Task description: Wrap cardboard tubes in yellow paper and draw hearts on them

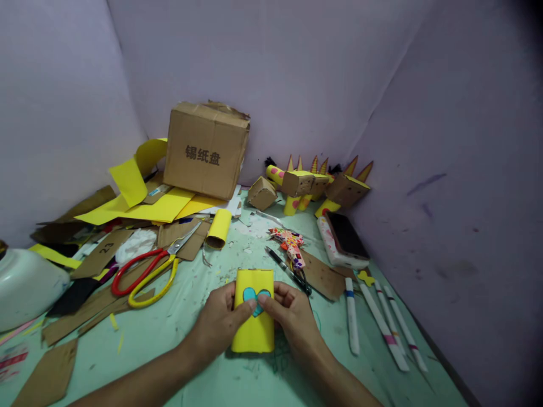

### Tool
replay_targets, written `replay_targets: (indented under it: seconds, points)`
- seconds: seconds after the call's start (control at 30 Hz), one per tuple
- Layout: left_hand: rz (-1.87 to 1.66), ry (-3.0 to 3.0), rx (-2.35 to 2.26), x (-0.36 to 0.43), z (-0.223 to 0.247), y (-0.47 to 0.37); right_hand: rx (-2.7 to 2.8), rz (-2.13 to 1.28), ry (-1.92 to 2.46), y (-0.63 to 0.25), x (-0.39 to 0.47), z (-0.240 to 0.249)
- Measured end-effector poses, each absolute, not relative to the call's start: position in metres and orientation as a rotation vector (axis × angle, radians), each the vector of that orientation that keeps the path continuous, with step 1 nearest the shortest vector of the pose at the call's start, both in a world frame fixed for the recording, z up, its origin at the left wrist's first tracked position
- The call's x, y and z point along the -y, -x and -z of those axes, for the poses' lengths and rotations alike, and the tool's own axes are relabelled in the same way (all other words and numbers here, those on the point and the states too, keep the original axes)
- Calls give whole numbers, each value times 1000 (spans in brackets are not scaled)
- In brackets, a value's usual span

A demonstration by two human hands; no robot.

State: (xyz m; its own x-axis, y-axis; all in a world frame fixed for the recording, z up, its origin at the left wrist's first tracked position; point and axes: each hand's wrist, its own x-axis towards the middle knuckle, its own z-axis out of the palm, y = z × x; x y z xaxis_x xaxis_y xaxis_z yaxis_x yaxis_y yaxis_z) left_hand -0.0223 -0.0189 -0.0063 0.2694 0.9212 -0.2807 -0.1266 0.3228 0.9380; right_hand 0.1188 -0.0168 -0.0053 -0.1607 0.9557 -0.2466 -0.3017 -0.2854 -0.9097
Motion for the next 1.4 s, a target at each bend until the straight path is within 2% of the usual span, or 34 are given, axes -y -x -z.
replay_targets:
  seconds: [0.37,1.03,1.23,1.4]
  points:
    - [-855,-832,-957,20,-4,21,858,-1670,1045,-119,16,5]
    - [-873,-874,-1003,21,4,25,848,-1661,991,-116,21,0]
    - [-930,-619,-1058,20,2,18,852,-1570,947,-113,20,-1]
    - [-903,-532,-1104,25,4,14,955,-1339,1013,-114,17,6]
